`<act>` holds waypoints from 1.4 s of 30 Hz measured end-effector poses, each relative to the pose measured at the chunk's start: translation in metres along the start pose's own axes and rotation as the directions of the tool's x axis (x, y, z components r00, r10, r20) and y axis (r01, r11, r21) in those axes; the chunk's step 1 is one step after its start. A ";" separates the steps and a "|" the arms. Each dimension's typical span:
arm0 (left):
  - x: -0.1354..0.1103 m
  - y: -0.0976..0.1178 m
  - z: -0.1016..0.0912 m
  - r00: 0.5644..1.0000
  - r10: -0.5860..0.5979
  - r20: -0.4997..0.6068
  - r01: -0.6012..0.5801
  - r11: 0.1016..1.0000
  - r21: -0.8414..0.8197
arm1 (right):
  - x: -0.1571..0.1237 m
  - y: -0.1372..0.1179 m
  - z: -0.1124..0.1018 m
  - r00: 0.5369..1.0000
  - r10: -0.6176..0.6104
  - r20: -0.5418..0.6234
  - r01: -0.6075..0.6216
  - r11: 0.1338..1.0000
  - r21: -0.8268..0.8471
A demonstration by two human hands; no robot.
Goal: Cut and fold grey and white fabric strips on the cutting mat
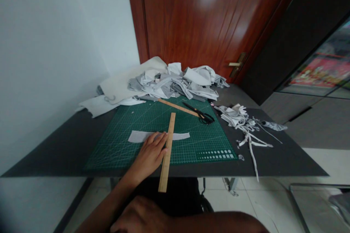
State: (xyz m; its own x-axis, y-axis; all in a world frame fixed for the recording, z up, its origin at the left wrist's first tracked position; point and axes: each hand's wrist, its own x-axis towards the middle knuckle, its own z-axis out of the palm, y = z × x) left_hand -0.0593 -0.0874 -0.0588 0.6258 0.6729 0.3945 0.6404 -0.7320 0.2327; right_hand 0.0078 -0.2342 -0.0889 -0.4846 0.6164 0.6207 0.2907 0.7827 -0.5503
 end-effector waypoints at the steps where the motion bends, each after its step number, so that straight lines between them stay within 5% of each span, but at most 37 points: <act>1: 0.001 -0.002 0.002 1.000 0.009 0.005 -0.009 1.000 -0.009 | 0.012 0.002 -0.021 0.998 -0.026 -0.060 0.027 1.000 0.013; 4: 0.004 -0.005 0.007 0.998 0.025 0.049 -0.023 0.999 -0.033 | 0.056 0.027 -0.077 0.997 -0.017 -0.079 0.019 1.000 0.016; 8: 0.004 0.000 -0.002 1.000 0.000 0.025 0.001 0.998 -0.059 | 0.096 0.103 -0.123 0.954 0.170 -0.249 -0.174 0.985 0.005; 10: 0.003 0.004 -0.010 0.999 0.001 0.043 0.001 0.999 -0.054 | 0.099 0.142 -0.142 0.860 0.359 -0.363 -0.341 0.933 0.117; 12: 0.003 0.008 -0.016 0.998 -0.012 0.069 0.015 0.999 -0.042 | 0.093 0.172 -0.162 0.818 0.429 -0.383 -0.388 0.903 0.184; 16: 0.004 0.008 -0.016 0.996 -0.012 0.092 0.014 1.000 -0.015 | 0.078 0.204 -0.192 0.727 0.636 -0.259 -0.486 0.743 0.459; 26: 0.010 0.008 -0.021 0.990 -0.035 0.134 0.037 0.999 -0.010 | 0.078 0.221 -0.187 0.688 0.726 -0.015 -0.545 0.530 0.650; 36: 0.023 0.013 -0.023 0.994 -0.011 0.111 0.015 0.999 -0.031 | 0.080 0.216 -0.184 0.720 0.694 -0.004 -0.547 0.570 0.613; 42: 0.023 0.009 -0.017 0.991 -0.005 0.130 0.010 0.999 -0.034 | 0.079 0.219 -0.186 0.697 0.716 0.026 -0.577 0.539 0.613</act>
State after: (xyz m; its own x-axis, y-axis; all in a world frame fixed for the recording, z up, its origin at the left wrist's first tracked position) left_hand -0.0465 -0.0806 -0.0329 0.6753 0.6848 0.2740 0.6308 -0.7287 0.2666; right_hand 0.1869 0.0017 -0.0564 -0.1511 0.9882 0.0238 -0.0693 0.0134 -0.9975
